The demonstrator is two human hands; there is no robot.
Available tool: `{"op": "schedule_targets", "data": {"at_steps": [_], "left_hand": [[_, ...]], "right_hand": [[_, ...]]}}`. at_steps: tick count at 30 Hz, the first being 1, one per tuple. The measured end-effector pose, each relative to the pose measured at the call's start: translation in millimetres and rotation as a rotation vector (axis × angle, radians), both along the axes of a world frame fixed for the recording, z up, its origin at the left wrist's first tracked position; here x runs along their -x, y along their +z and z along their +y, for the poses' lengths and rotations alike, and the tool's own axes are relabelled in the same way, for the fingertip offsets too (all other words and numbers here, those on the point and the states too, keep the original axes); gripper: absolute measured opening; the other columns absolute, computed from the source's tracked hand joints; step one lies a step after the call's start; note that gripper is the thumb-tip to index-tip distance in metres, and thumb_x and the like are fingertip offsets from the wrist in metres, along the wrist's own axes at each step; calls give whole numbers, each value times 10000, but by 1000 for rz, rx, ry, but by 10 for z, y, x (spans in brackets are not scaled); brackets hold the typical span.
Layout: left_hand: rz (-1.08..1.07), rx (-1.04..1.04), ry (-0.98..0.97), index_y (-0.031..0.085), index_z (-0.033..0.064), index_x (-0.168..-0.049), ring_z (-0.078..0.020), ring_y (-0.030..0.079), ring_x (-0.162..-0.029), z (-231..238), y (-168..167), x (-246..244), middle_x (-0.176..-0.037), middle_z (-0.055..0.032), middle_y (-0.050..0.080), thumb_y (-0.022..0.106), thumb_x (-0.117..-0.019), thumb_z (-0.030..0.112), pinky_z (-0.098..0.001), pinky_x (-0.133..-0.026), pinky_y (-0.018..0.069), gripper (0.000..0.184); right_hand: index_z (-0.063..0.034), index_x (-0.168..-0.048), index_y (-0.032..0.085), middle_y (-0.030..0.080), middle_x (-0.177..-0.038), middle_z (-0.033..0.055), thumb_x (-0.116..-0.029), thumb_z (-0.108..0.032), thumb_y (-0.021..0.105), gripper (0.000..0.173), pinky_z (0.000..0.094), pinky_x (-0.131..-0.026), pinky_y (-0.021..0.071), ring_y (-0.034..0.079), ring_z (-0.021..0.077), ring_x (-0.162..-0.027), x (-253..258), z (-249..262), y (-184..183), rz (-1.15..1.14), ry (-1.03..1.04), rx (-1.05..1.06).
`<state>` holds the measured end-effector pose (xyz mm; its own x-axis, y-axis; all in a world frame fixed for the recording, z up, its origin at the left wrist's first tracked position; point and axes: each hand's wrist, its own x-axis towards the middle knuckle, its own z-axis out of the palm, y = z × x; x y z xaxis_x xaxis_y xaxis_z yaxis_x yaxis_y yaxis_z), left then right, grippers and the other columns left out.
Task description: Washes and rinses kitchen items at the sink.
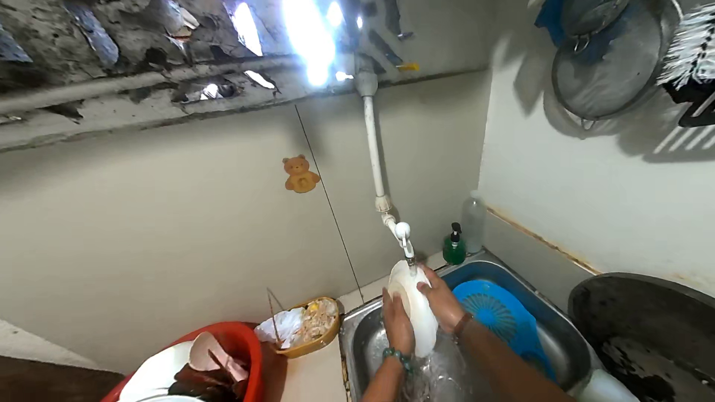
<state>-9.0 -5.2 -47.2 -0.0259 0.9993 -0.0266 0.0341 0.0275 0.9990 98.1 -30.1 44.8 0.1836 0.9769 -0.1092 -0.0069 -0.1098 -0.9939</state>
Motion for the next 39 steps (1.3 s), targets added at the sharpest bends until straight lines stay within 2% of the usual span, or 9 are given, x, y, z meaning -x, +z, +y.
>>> {"op": "schedule_targets", "data": {"at_steps": [7, 11, 15, 20, 22, 25, 28, 33, 39], "left_hand": [[77, 109, -297, 274, -8, -1595, -404, 289, -1509, 224, 508, -89, -1644, -271, 249, 308, -1130, 310, -534, -1220, 268, 565], [-108, 348, -162, 494, -58, -1399, -346, 615, -1102, 148, 689, -193, -1251, -266, 606, 259, -1137, 401, -509, -943, 503, 578], [-294, 470, -47, 524, -22, -1350, -304, 632, -936, 89, 546, -92, -1106, -225, 633, 233, -1142, 382, -478, -809, 533, 540], [-323, 415, -50, 426, -17, -1478, -350, 616, -1169, 163, 238, 74, -1346, -272, 572, 238, -1146, 349, -506, -974, 515, 530], [-58, 220, -139, 381, -30, -1518, -356, 570, -1277, 212, 198, 129, -1437, -286, 518, 354, -1129, 180, -484, -1063, 478, 443], [450, -55, -383, 281, 1, -1596, -408, 249, -1533, 178, 353, 224, -1650, -289, 210, 590, -1026, 283, -512, -1242, 276, 707], [755, -310, -620, 589, 133, -1440, -373, 235, -1546, 104, 462, 340, -1584, -174, 435, 627, -971, 521, -649, -1245, 66, 609], [879, -416, -589, 539, -15, -1394, -352, 524, -1350, 18, 641, 532, -1401, -215, 580, 768, -891, 147, -508, -1175, 371, 576], [1017, -308, -545, 545, -1, -1390, -394, 601, -1236, -129, 1204, 1432, -1330, -222, 616, 763, -874, 68, -575, -1037, 486, 564]], "right_hand": [[-19, -1502, 476, 514, -1512, 194, -1011, -12, 536, 495, 420, -1184, 381, 496, 269, -1406, -103, 105, -29, -382, 92, 56], [-107, -1474, 532, 691, -1234, 214, -971, -91, 580, 506, 556, -1016, 499, 659, 384, -1171, 193, -51, 15, -919, 205, 197], [-68, -1472, 528, 661, -1306, 215, -1034, -58, 492, 440, 545, -1013, 502, 645, 392, -1205, 280, -192, -219, -1180, 349, 148], [-97, -1467, 566, 535, -1523, 161, -992, 75, 455, 518, 646, -1122, 378, 438, 396, -1458, 50, -448, -613, -1357, 337, -113], [-90, -1347, 678, 653, -1387, 161, -948, 85, 537, 458, 654, -1011, 485, 578, 417, -1331, -91, -505, -812, -1413, 181, -348], [-105, -1349, 677, 706, -1283, 172, -986, 41, 502, 429, 613, -972, 520, 670, 408, -1189, -305, -511, -709, -1384, 178, -256], [-68, -1219, 740, 754, -1090, 205, -971, -48, 614, 279, 659, -960, 496, 716, 433, -1020, -594, -367, -476, -1287, 202, -347], [13, -1241, 694, 700, -1179, 263, -894, -120, 746, 375, 673, -1022, 453, 654, 461, -1132, -701, -143, -337, -973, 298, -396], [108, -1537, 321, 456, -1459, 382, -930, -244, 725, 809, 585, -1067, 447, 533, 502, -1273, 269, -386, -722, -723, 78, -198]]}}
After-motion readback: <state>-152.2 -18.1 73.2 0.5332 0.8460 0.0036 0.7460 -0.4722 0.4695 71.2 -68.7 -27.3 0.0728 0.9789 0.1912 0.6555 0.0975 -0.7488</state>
